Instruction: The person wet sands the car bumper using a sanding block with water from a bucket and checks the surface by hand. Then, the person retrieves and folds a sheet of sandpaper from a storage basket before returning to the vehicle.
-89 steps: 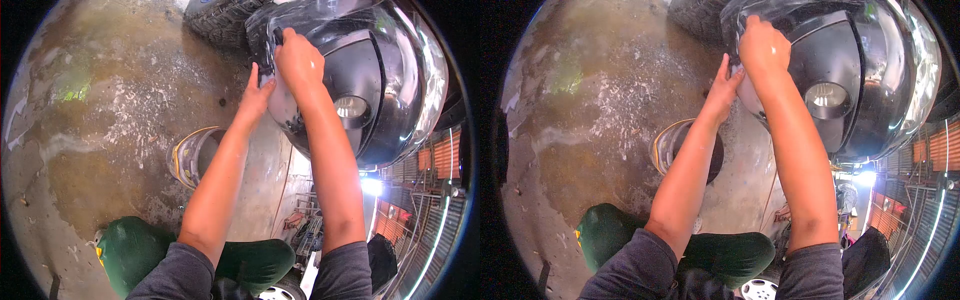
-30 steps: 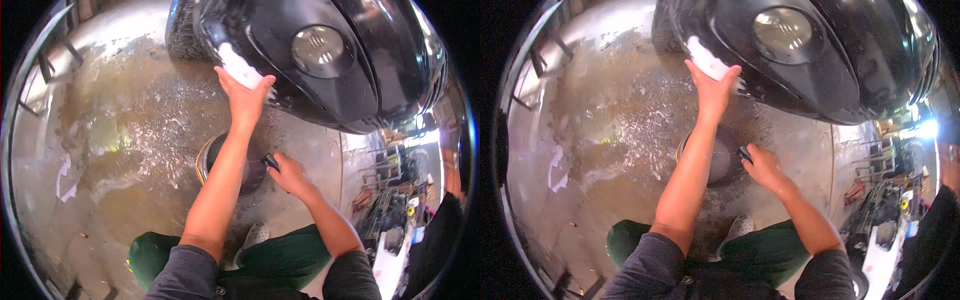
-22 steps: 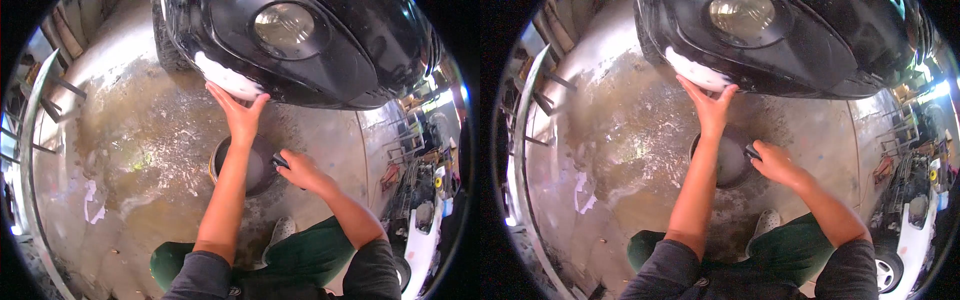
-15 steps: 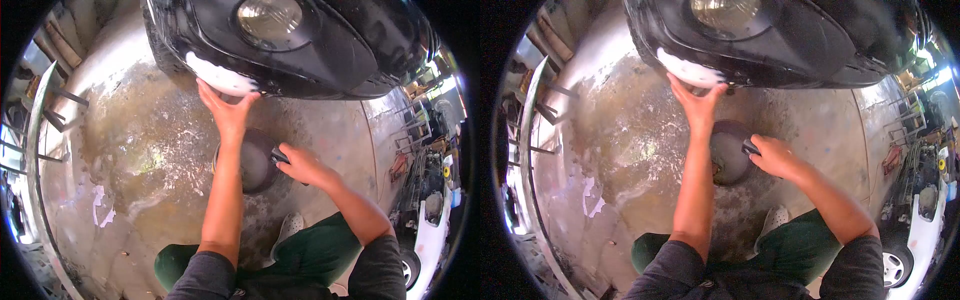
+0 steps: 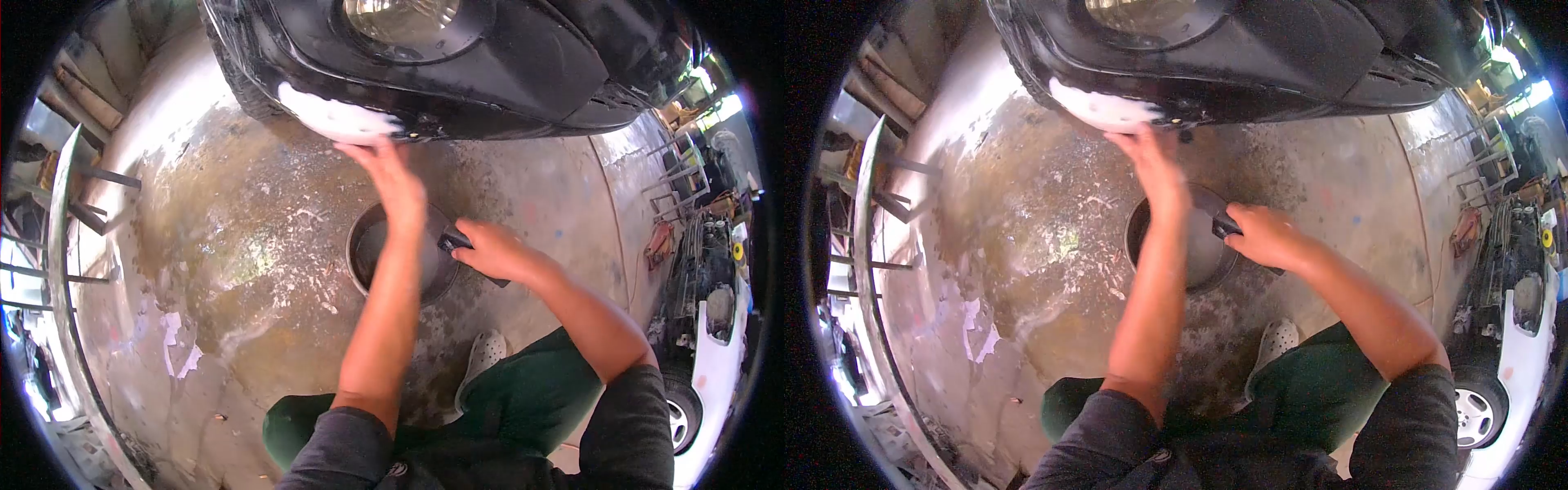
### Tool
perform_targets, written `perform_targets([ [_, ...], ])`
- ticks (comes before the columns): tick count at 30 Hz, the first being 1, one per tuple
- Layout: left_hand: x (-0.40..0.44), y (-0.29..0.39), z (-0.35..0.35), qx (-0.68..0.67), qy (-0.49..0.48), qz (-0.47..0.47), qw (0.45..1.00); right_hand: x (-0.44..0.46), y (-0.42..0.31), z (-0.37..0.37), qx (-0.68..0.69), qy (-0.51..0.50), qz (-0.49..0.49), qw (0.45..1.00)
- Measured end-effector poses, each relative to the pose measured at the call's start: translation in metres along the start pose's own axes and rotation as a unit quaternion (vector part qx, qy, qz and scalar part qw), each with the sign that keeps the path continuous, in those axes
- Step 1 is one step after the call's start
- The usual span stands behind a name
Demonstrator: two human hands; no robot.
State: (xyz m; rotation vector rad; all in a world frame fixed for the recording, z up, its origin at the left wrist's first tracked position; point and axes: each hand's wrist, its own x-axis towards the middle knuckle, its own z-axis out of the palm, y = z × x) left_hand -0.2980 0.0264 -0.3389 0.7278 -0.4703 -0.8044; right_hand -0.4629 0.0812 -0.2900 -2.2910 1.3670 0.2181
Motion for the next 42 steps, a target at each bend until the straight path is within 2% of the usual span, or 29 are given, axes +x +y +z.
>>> perform_targets([
  [2,-0.026,0.006,0.026,-0.084,-0.003,-0.061,0.995,0.006,0.008,0.004,-0.018,-0.02,0.015,1.0],
  [3,-0.036,-0.003,0.026,-0.012,-0.046,-0.088,0.995,0.01,0.018,0.011,-0.026,-0.019,0.011,0.999],
  [4,-0.048,-0.007,0.034,-0.012,-0.09,-0.147,0.985,0.016,0.028,0.018,-0.035,-0.018,0.006,0.999],
  [5,-0.062,-0.009,0.04,0.042,-0.158,-0.163,0.973,0.025,0.036,0.024,-0.038,-0.069,0.071,0.994],
  [6,-0.07,-0.005,0.045,0.096,-0.225,-0.177,0.953,0.025,0.035,0.024,-0.019,-0.047,0.061,0.997],
  [8,-0.072,-0.021,0.037,0.151,-0.277,-0.216,0.924,0.019,0.034,0.025,0.022,0.002,0.042,0.999],
  [9,-0.064,-0.031,0.024,0.192,-0.317,-0.216,0.903,0.022,0.024,0.012,-0.013,-0.073,0.054,0.996],
  [11,-0.033,-0.038,-0.015,0.273,-0.394,-0.212,0.852,0.021,0.023,0.008,-0.051,-0.082,0.063,0.993],
  [12,-0.024,-0.025,-0.026,0.339,-0.4,-0.213,0.825,0.02,0.023,0.007,-0.069,-0.085,0.067,0.992],
  [13,-0.014,-0.018,-0.034,0.408,-0.407,-0.267,0.772,0.02,0.022,0.001,-0.063,-0.107,0.087,0.989],
  [14,0.0,-0.049,-0.065,0.439,-0.524,-0.042,0.728,0.021,0.02,-0.005,-0.074,-0.107,0.081,0.988],
  [15,0.01,-0.093,-0.104,0.439,-0.608,0.185,0.635,0.023,0.018,-0.012,-0.084,-0.108,0.075,0.988],
  [16,0.013,-0.115,-0.13,0.472,-0.6,0.14,0.631,0.025,0.019,-0.015,-0.094,-0.11,0.068,0.987],
  [18,0.013,-0.14,-0.164,0.534,-0.585,0.047,0.609,0.024,0.028,-0.009,-0.024,-0.044,0.042,0.998],
  [20,0.003,-0.11,-0.146,0.656,-0.56,-0.118,0.492,0.024,0.032,0.001,0.065,0.047,0.016,0.997],
  [21,-0.007,-0.098,-0.14,0.706,-0.535,-0.196,0.42,0.025,0.032,0.004,0.112,0.06,0.02,0.992],
  [24,-0.055,-0.099,-0.156,0.853,-0.412,-0.096,0.306,0.05,0.042,0.03,0.201,0.077,-0.011,0.977],
  [25,-0.062,-0.104,-0.158,0.87,-0.392,-0.095,0.282,0.056,0.04,0.038,0.216,0.082,-0.007,0.973],
  [27,-0.074,-0.114,-0.162,0.867,-0.417,-0.121,0.243,0.065,0.038,0.049,0.236,0.09,0.0,0.967],
  [30,-0.064,-0.13,-0.167,0.724,-0.604,-0.245,0.224,0.077,0.04,0.068,0.281,0.092,-0.005,0.955],
  [32,-0.063,-0.131,-0.175,0.678,-0.64,-0.28,0.23,0.081,0.045,0.07,0.288,0.065,-0.014,0.955],
  [33,-0.064,-0.126,-0.177,0.673,-0.64,-0.287,0.234,0.083,0.046,0.073,0.288,0.064,-0.006,0.955],
  [36,-0.085,-0.051,-0.125,0.81,-0.463,-0.212,0.289,0.086,0.05,0.076,0.295,0.044,0.001,0.954],
  [37,-0.086,-0.057,-0.141,0.795,-0.488,-0.216,0.29,0.088,0.052,0.078,0.296,0.033,-0.008,0.955],
  [39,-0.089,-0.073,-0.178,0.771,-0.514,-0.225,0.3,0.085,0.05,0.09,0.322,0.112,-0.048,0.939],
  [42,-0.085,-0.055,-0.125,0.742,-0.516,-0.291,0.315,0.077,0.041,0.081,0.301,0.085,-0.045,0.949],
])
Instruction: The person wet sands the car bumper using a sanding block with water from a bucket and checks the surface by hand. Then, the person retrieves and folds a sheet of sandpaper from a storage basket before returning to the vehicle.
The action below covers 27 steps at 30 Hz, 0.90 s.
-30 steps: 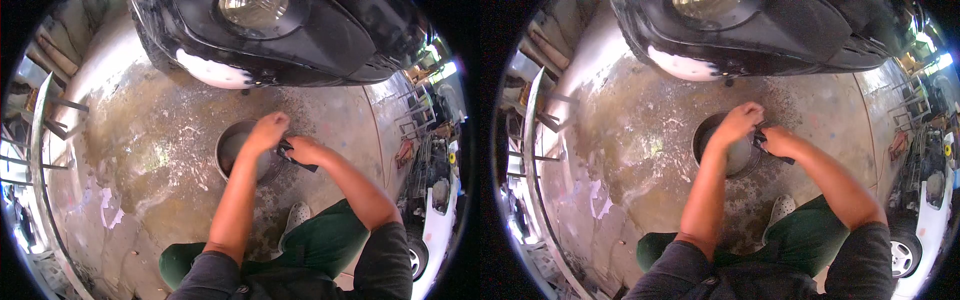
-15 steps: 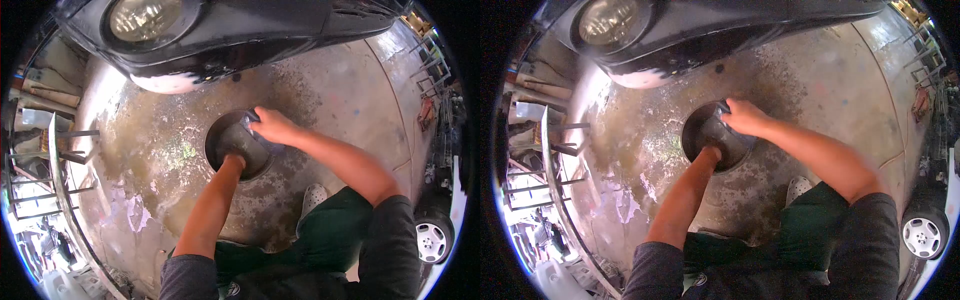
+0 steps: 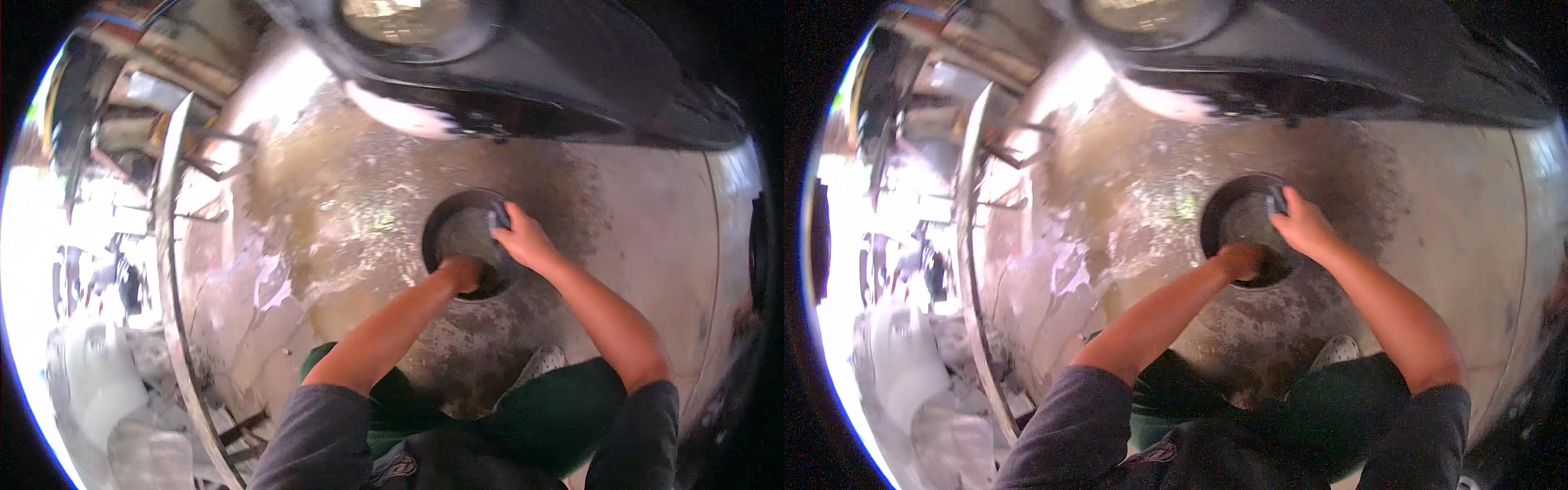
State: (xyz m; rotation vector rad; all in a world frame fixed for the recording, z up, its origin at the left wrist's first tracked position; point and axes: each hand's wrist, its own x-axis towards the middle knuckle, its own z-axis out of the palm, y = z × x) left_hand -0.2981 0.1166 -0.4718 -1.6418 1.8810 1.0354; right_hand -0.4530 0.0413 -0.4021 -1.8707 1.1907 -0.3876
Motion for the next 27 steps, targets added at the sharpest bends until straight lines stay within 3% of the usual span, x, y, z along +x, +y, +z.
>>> perform_targets([
  [1,-0.016,0.011,-0.017,-0.016,0.006,-0.001,1.0,-0.002,-0.002,-0.002,-0.01,-0.004,0.018,1.0],
  [3,-0.017,0.005,-0.003,-0.006,0.188,0.046,0.981,0.001,0.009,-0.007,-0.002,-0.034,0.039,0.999],
  [6,-0.025,-0.013,-0.016,-0.115,0.186,0.034,0.975,0.003,0.009,-0.01,0.281,-0.019,0.125,0.951],
  [7,-0.03,-0.023,-0.015,-0.152,0.23,0.072,0.958,-0.001,0.01,-0.015,0.37,-0.002,0.161,0.915],
  [8,-0.037,-0.038,-0.011,-0.189,0.27,0.116,0.937,-0.002,0.012,-0.02,0.369,-0.005,0.163,0.915],
  [9,-0.035,-0.048,-0.007,-0.393,0.224,0.115,0.885,0.0,0.008,-0.024,0.368,-0.004,0.166,0.915],
  [10,-0.032,-0.057,-0.006,-0.575,0.16,0.107,0.795,0.001,0.002,-0.027,0.368,-0.001,0.17,0.914],
  [11,-0.046,-0.054,-0.021,-0.62,0.162,0.087,0.762,-0.001,-0.007,-0.025,0.296,0.043,0.133,0.945],
  [13,-0.082,-0.042,-0.05,-0.704,0.145,0.058,0.693,-0.01,-0.043,-0.03,0.247,-0.022,0.122,0.961],
  [14,-0.095,-0.039,-0.059,-0.741,0.129,0.051,0.658,-0.008,-0.041,-0.019,0.222,-0.003,0.095,0.97],
  [15,-0.102,-0.034,-0.066,-0.775,0.113,0.042,0.621,-0.005,-0.036,-0.01,0.174,0.01,0.017,0.985],
  [16,-0.107,-0.027,-0.067,-0.774,0.119,0.061,0.619,-0.002,-0.036,0.003,0.099,0.032,-0.031,0.994],
  [18,-0.115,-0.018,-0.064,-0.774,0.136,0.098,0.611,-0.009,-0.043,0.013,0.07,-0.025,-0.131,0.989],
  [21,-0.111,-0.035,-0.067,-0.719,0.266,0.102,0.634,-0.014,-0.065,0.018,0.28,-0.075,-0.077,0.954],
  [24,-0.098,-0.067,-0.069,-0.69,0.375,0.082,0.613,0.033,-0.016,0.033,0.191,-0.029,-0.013,0.981],
  [25,-0.099,-0.075,-0.071,-0.683,0.388,0.077,0.614,0.039,-0.026,0.038,0.001,-0.049,-0.019,0.999],
  [27,-0.105,-0.081,-0.079,-0.679,0.404,0.061,0.61,0.061,-0.02,0.064,-0.26,-0.151,-0.108,0.948],
])
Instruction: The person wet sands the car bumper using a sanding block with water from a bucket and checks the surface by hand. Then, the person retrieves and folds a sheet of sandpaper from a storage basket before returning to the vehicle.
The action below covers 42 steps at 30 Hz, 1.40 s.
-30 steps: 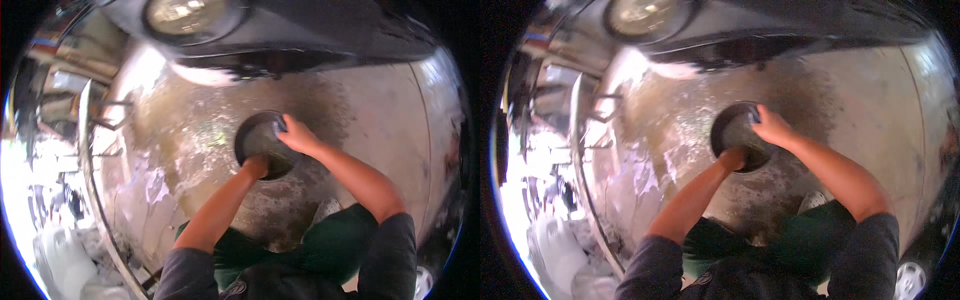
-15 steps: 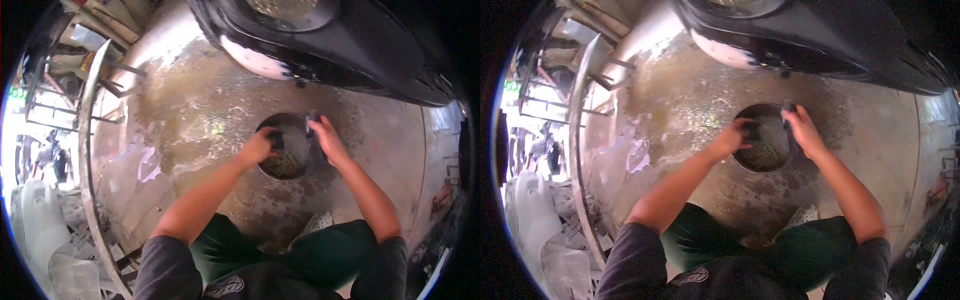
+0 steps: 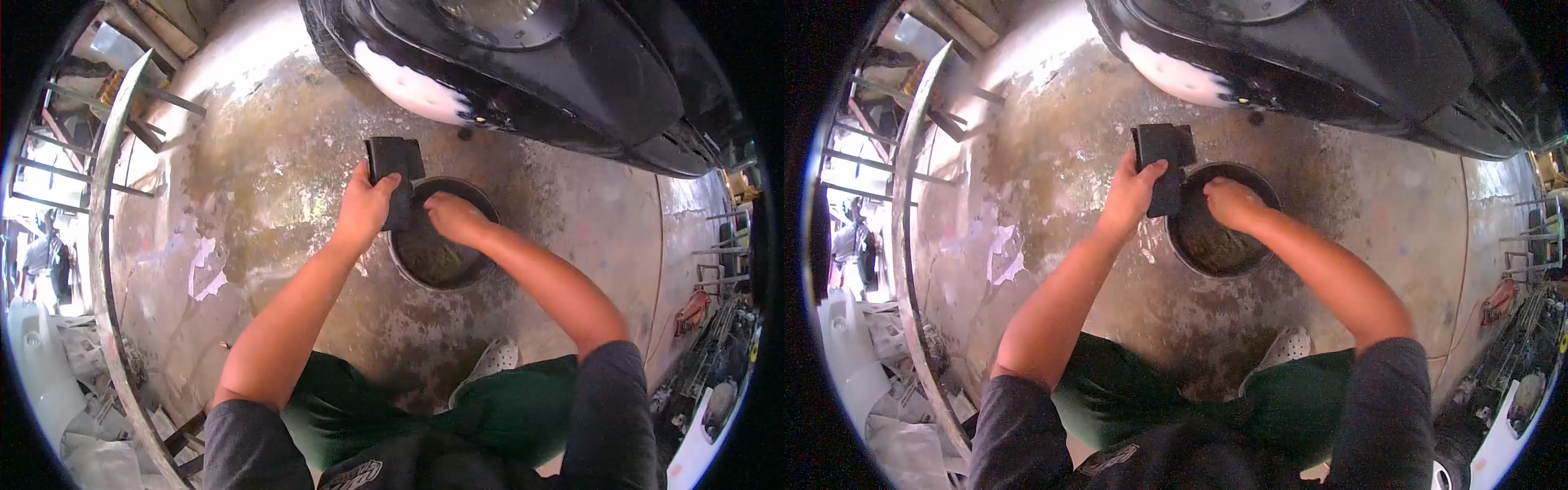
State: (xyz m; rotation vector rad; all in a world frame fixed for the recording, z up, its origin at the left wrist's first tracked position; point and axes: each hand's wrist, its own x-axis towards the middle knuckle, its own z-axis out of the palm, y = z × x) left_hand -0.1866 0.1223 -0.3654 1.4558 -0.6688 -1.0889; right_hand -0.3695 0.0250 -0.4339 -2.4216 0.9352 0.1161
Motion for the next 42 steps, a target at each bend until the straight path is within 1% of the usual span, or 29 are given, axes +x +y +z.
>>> perform_targets([
  [1,0.0,0.007,-0.002,-0.005,0.01,0.002,1.0,0.017,0.005,0.016,-0.13,-0.047,-0.05,0.989],
  [3,0.001,0.018,-0.006,-0.012,0.03,0.002,0.999,0.065,0.05,0.094,-0.087,-0.109,0.02,0.99],
  [4,0.01,0.01,-0.011,-0.008,0.038,0.014,0.999,0.089,0.073,0.132,-0.068,-0.137,0.056,0.987],
  [5,0.024,-0.006,-0.02,-0.003,0.047,0.026,0.999,0.064,0.044,0.115,0.115,-0.048,0.163,0.979],
  [6,0.025,-0.009,-0.027,0.002,0.055,0.033,0.998,0.066,0.04,0.12,0.057,-0.094,0.165,0.98],
  [8,0.023,-0.018,-0.042,-0.052,0.041,-0.017,0.998,0.063,0.038,0.131,-0.026,-0.196,0.169,0.966],
  [9,0.024,-0.019,-0.049,-0.082,0.033,-0.038,0.995,0.06,0.033,0.118,-0.055,-0.247,0.167,0.953],
  [10,0.028,-0.022,-0.053,-0.107,0.059,-0.064,0.99,0.06,0.027,0.102,-0.088,-0.295,0.165,0.937],
  [11,0.028,-0.026,-0.059,-0.1,0.066,-0.068,0.99,0.066,0.044,0.116,-0.124,-0.325,0.159,0.924],
  [13,0.019,-0.024,-0.064,-0.085,0.079,-0.083,0.99,0.08,0.106,0.172,-0.193,-0.388,0.147,0.889],
  [14,0.022,-0.033,-0.069,-0.045,0.082,-0.07,0.993,0.073,0.109,0.172,-0.167,-0.35,0.169,0.906],
  [16,0.021,-0.028,-0.062,-0.017,0.085,-0.094,0.992,0.054,0.102,0.16,-0.113,-0.269,0.208,0.934],
  [17,0.021,-0.027,-0.06,-0.001,0.084,-0.108,0.991,0.048,0.092,0.139,-0.052,-0.263,0.212,0.94],
  [18,0.033,-0.055,-0.068,0.061,0.073,-0.094,0.991,0.043,0.078,0.105,0.01,-0.257,0.216,0.942],
  [20,0.034,-0.065,-0.069,0.099,0.057,-0.108,0.987,0.054,0.079,0.084,0.164,-0.202,0.276,0.925],
  [22,0.032,-0.072,-0.068,0.134,0.053,-0.107,0.984,0.071,0.115,0.105,0.342,-0.097,0.378,0.855],
  [23,0.032,-0.077,-0.066,0.149,0.056,-0.099,0.982,0.072,0.12,0.111,0.287,-0.124,0.375,0.873],
  [24,0.035,-0.082,-0.063,0.161,0.07,-0.075,0.982,0.071,0.123,0.121,0.182,-0.18,0.353,0.9],
  [25,0.033,-0.077,-0.059,0.13,0.065,-0.066,0.987,0.071,0.124,0.135,0.051,-0.246,0.299,0.921],
  [26,0.031,-0.072,-0.055,0.098,0.059,-0.057,0.992,0.074,0.127,0.154,-0.03,-0.291,0.262,0.92],
  [27,0.03,-0.068,-0.053,0.103,0.047,-0.058,0.992,0.078,0.133,0.177,-0.094,-0.325,0.226,0.914],
  [28,0.031,-0.066,-0.053,0.107,0.035,-0.06,0.992,0.076,0.118,0.182,-0.132,-0.344,0.203,0.907],
  [29,0.029,-0.065,-0.053,0.112,0.024,-0.063,0.991,0.069,0.108,0.185,-0.121,-0.325,0.212,0.914],
  [31,0.022,-0.055,-0.05,0.107,0.032,-0.064,0.992,0.05,0.057,0.123,-0.129,-0.37,0.209,0.896],
  [34,0.014,-0.042,-0.043,0.136,0.029,-0.04,0.989,0.048,0.055,0.114,-0.173,-0.426,0.173,0.871],
  [36,0.013,-0.036,-0.041,0.167,0.022,-0.007,0.986,0.047,0.056,0.112,-0.174,-0.376,0.163,0.895],
  [38,0.009,-0.036,-0.04,0.195,0.018,0.031,0.98,0.04,0.056,0.111,-0.136,-0.243,0.174,0.944],
  [41,0.013,-0.045,-0.036,0.262,0.021,0.039,0.964,0.035,0.048,0.074,-0.002,-0.157,0.139,0.978],
  [42,0.013,-0.046,-0.034,0.258,0.024,0.049,0.965,0.026,0.042,0.057,0.013,-0.145,0.11,0.983],
])
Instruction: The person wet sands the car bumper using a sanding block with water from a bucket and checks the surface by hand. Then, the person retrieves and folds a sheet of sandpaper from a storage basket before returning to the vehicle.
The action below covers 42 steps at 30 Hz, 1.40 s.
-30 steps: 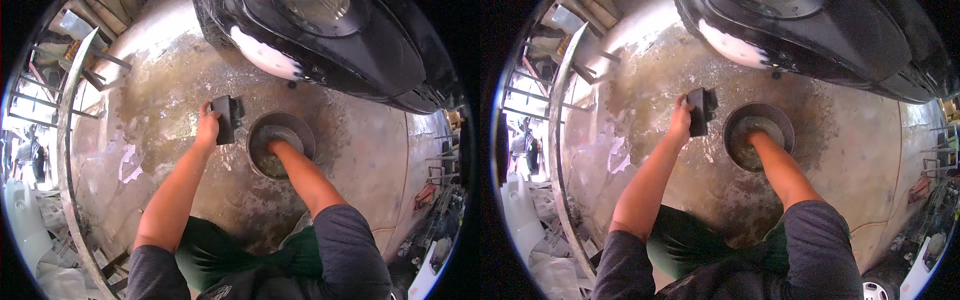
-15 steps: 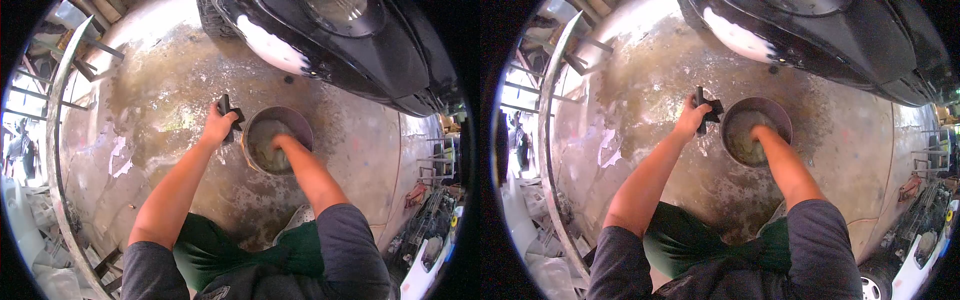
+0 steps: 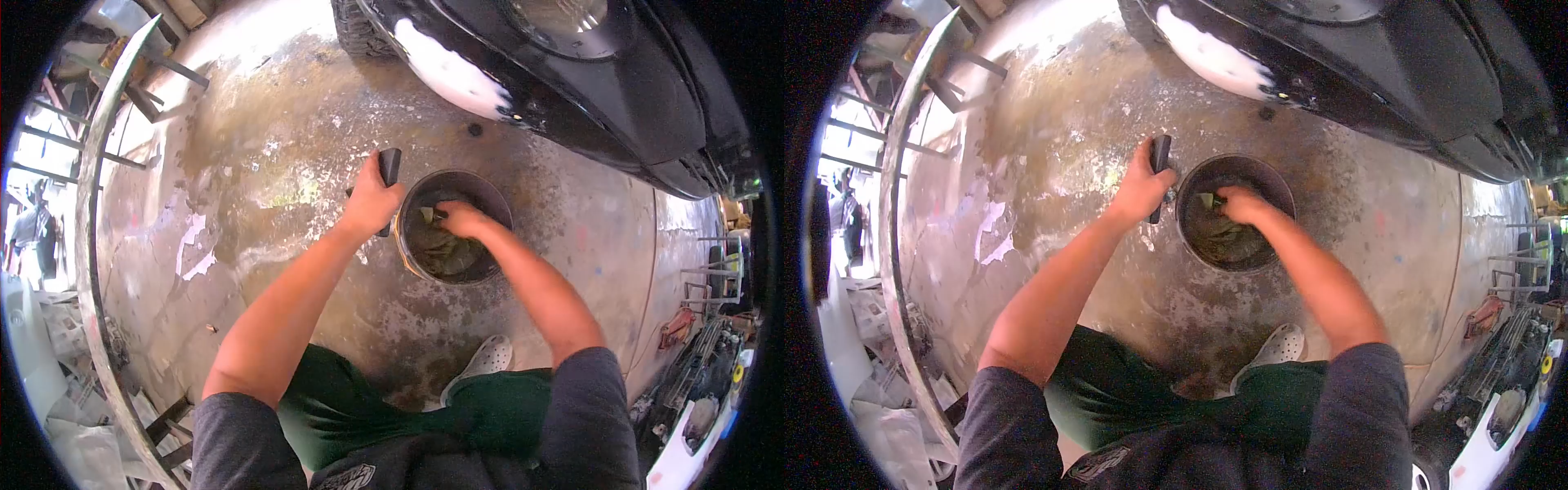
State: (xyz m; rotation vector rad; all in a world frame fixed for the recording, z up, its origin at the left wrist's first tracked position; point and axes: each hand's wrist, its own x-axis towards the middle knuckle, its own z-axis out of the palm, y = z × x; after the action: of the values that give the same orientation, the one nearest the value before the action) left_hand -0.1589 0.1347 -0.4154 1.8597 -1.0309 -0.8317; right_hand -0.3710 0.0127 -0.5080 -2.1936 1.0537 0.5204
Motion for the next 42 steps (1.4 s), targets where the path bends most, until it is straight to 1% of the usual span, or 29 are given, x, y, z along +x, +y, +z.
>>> perform_targets([
  [2,-0.003,0.004,0.005,-0.007,0.006,0.018,1.0,-0.04,-0.007,-0.027,0.027,0.021,-0.06,0.998],
  [5,-0.011,0.029,0.005,0.005,0.004,0.027,1.0,-0.091,-0.015,-0.057,0.052,0.029,-0.114,0.992],
  [8,-0.012,0.032,0.008,0.001,-0.021,0.092,0.996,-0.128,-0.027,-0.093,0.263,0.057,-0.085,0.959],
  [9,-0.011,0.03,0.008,0.016,-0.028,0.108,0.994,-0.127,-0.018,-0.104,0.25,0.059,-0.083,0.963],
  [11,-0.006,0.022,0.01,0.048,-0.045,0.142,0.988,-0.133,-0.015,-0.117,0.389,0.028,-0.069,0.918],
  [12,-0.003,0.019,0.012,0.026,-0.076,0.105,0.991,-0.131,-0.012,-0.12,0.4,0.047,-0.062,0.913],
  [14,0.001,0.012,0.016,-0.015,-0.139,0.031,0.99,-0.132,-0.008,-0.118,0.477,0.041,-0.063,0.876],
  [17,-0.019,0.036,0.013,-0.042,-0.232,-0.022,0.972,-0.131,-0.008,-0.117,0.559,0.025,-0.069,0.826],
  [18,-0.025,0.038,0.015,-0.019,-0.204,-0.016,0.979,-0.128,-0.005,-0.114,0.581,0.016,-0.067,0.811],
  [20,-0.023,0.017,0.029,-0.08,-0.188,0.073,0.976,-0.128,-0.004,-0.112,0.618,-0.006,-0.066,0.783],
  [22,-0.035,0.046,0.013,-0.106,-0.251,-0.044,0.961,-0.133,-0.006,-0.112,0.649,-0.027,-0.068,0.757],
  [23,-0.033,0.045,0.012,-0.101,-0.252,-0.075,0.959,-0.127,0.004,-0.107,0.543,0.02,-0.114,0.832],
  [24,-0.029,0.041,0.012,-0.096,-0.255,-0.106,0.956,-0.117,0.02,-0.099,0.426,0.069,-0.155,0.889],
  [25,-0.026,0.038,0.012,-0.09,-0.258,-0.136,0.952,-0.113,0.026,-0.099,0.335,0.105,-0.187,0.918],
  [26,-0.025,0.035,0.014,-0.084,-0.232,-0.155,0.956,-0.108,0.031,-0.1,0.241,0.148,-0.213,0.935],
  [28,-0.023,0.032,0.01,0.024,-0.236,-0.082,0.968,-0.106,0.025,-0.105,0.121,0.208,-0.251,0.938],
  [29,-0.021,0.031,0.011,0.078,-0.236,-0.044,0.968,-0.11,0.023,-0.109,0.148,0.193,-0.188,0.952],
  [30,-0.029,0.051,0.005,0.092,-0.257,-0.05,0.961,-0.113,0.022,-0.113,0.175,0.176,-0.125,0.961],
  [31,-0.031,0.051,0.01,0.109,-0.269,-0.028,0.957,-0.116,0.022,-0.116,0.201,0.157,-0.063,0.965],
  [33,-0.035,0.045,0.018,0.142,-0.289,0.013,0.947,-0.113,0.026,-0.114,0.224,0.168,-0.06,0.958],
  [34,-0.038,0.038,0.024,0.164,-0.249,0.097,0.95,-0.111,0.026,-0.113,0.235,0.172,-0.06,0.955],
  [35,-0.038,0.032,0.027,0.178,-0.221,0.102,0.953,-0.111,0.028,-0.113,0.212,0.175,-0.046,0.96],
  [37,-0.043,0.046,0.027,0.206,-0.166,0.113,0.958,-0.122,0.013,-0.122,0.166,0.18,-0.019,0.969],
  [39,-0.044,0.06,0.024,0.176,-0.112,0.142,0.968,-0.118,0.014,-0.114,0.144,0.255,-0.145,0.945],
  [41,-0.045,0.072,0.025,0.142,-0.055,0.172,0.973,-0.119,0.016,-0.114,0.129,0.242,-0.192,0.942],
  [42,-0.045,0.077,0.025,0.124,-0.025,0.186,0.974,-0.13,0.002,-0.126,0.126,0.193,-0.179,0.956],
])
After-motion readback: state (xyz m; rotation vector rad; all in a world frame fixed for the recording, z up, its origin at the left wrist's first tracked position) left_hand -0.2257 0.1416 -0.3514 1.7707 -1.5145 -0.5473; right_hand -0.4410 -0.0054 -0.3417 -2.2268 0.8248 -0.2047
